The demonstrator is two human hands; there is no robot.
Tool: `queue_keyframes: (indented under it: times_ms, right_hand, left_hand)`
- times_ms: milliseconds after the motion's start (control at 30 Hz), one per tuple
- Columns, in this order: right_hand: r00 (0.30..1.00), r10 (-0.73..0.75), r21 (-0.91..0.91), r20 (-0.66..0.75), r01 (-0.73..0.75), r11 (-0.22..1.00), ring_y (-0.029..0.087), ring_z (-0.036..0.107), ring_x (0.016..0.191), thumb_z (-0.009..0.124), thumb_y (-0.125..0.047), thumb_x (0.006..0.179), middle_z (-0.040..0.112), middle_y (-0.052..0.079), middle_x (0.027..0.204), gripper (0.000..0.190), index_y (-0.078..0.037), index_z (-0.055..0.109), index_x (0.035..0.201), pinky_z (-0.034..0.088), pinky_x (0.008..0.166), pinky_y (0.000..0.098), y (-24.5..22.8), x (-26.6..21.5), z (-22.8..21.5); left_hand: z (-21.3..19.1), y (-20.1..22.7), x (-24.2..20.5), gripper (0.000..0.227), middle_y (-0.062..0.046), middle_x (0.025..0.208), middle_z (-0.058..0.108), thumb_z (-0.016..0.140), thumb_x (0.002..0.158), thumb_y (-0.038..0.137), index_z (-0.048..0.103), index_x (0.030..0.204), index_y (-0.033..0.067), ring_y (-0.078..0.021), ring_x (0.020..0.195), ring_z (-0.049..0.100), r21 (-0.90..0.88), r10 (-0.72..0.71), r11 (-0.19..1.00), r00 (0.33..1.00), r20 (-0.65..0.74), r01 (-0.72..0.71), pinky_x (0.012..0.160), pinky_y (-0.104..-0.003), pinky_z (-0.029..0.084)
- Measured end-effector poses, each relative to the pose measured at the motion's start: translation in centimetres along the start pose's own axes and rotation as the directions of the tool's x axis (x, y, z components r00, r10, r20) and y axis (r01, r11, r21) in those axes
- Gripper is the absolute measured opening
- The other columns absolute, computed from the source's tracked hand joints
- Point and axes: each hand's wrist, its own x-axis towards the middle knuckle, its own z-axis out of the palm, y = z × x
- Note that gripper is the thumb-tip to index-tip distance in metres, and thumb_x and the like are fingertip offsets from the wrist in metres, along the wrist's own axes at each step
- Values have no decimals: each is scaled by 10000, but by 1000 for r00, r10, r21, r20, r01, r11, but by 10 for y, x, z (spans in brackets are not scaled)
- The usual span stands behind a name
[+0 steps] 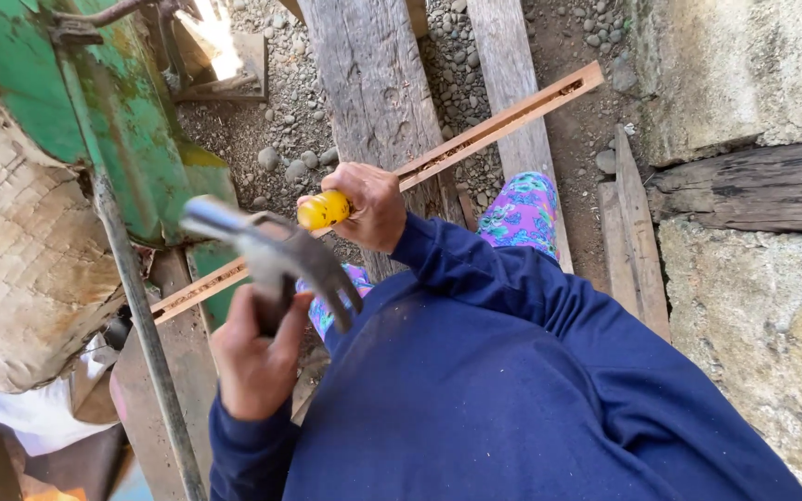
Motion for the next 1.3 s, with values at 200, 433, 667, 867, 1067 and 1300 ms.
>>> queue_keyframes:
  times_ms: [200, 433, 667, 867, 1067, 1300]
  right_hand:
    - [999, 8, 3, -33, -8, 1000, 265, 631, 679, 908, -211, 852, 578, 77, 762, 353, -101, 586, 948, 497, 625, 390, 0, 2, 6]
    - [998, -15, 24, 58, 14, 1000, 290, 635, 735, 877, -271, 802, 590, 89, 813, 385, -94, 587, 983, 506, 671, 410, 0, -2, 9]
    - [986, -73, -44, 150, 81, 996, 277, 622, 715, 830, -108, 768, 571, 68, 797, 348, -105, 590, 1021, 483, 656, 414, 3, -10, 15]
    - [986, -76, -46, 146, 84, 995, 272, 623, 713, 827, -81, 754, 578, 62, 803, 354, -107, 585, 1011, 481, 658, 408, 1, -6, 15]
    - [970, -96, -86, 224, 118, 989, 288, 599, 720, 861, -130, 712, 568, 63, 809, 381, -115, 600, 989, 466, 661, 413, 4, -10, 27]
    - [939, -103, -103, 328, 144, 984, 285, 623, 846, 860, -119, 625, 591, 66, 921, 490, -106, 605, 1044, 499, 755, 413, 4, -22, 35]
  left_hand:
    - [-23, -32, -18, 332, -66, 797, 676, 805, 943, 213, 555, 996, 1, -156, 656, 669, -709, 82, 638, 942, -327, -302, 588, -307, 586]
    - [13, -12, 10, 279, -101, 877, 706, 741, 976, 190, 593, 1074, -24, -153, 737, 707, -66, 270, 960, 962, -34, -271, 649, -310, 552]
    - [-12, -49, -15, 132, -56, 718, 670, 638, 998, 151, 613, 998, 21, -131, 558, 626, -248, 53, 966, 994, -99, -76, 476, -272, 491]
    - [-1, -49, -4, 192, -74, 853, 653, 675, 983, 193, 605, 1028, 20, -129, 624, 634, -508, 208, 773, 908, -364, -381, 520, -260, 547]
    - [35, -70, 3, 221, -55, 609, 582, 737, 988, 155, 580, 918, 17, -100, 482, 535, -201, -10, 979, 1000, 6, 11, 478, -283, 426]
    - [42, -106, -15, 213, -3, 600, 565, 660, 1035, 151, 591, 920, -15, -58, 447, 489, -510, -279, 837, 957, -84, 199, 414, -261, 372]
